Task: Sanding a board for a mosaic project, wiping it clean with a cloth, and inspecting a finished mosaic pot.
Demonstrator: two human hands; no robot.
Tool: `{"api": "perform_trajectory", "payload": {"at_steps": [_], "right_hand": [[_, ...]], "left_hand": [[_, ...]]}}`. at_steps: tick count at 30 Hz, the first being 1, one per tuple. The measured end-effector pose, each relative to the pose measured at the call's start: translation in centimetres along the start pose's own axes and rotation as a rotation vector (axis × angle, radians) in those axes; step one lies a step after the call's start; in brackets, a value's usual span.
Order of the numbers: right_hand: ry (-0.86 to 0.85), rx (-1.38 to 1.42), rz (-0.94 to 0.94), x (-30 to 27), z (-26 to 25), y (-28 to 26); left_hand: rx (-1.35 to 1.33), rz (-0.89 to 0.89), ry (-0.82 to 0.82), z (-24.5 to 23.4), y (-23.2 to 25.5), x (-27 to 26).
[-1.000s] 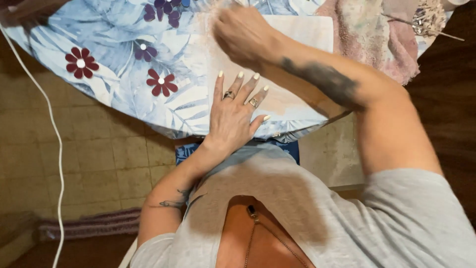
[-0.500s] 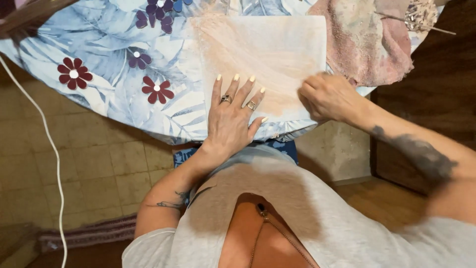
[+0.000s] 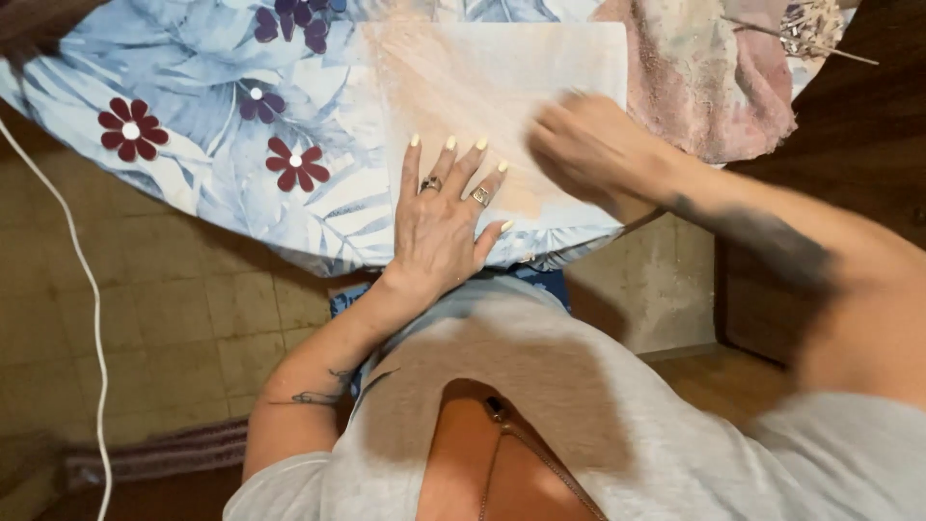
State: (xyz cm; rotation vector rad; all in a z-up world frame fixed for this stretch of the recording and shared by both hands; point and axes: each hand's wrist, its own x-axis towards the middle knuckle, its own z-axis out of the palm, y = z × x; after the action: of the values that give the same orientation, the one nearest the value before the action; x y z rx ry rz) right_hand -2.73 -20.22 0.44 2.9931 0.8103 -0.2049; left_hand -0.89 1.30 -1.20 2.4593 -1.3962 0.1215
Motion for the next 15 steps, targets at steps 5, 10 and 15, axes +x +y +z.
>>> {"api": "perform_trajectory", "payload": {"at_steps": [5, 10, 15], "right_hand": [[0.256, -0.185, 0.018, -5.1, 2.9, 0.8], [0.309, 0.067, 0.010, 5.7, 3.0, 0.6], [0.569, -0.090, -0.093, 12.6, 4.0, 1.5]], "left_hand": [[-0.178, -0.037, 0.019, -0.3, 0.0, 0.4], [-0.161, -0.019, 0.037, 0.8, 0.2, -0.2], [-0.142, -0.057, 0.019, 0.8, 0.1, -0.2]]}}
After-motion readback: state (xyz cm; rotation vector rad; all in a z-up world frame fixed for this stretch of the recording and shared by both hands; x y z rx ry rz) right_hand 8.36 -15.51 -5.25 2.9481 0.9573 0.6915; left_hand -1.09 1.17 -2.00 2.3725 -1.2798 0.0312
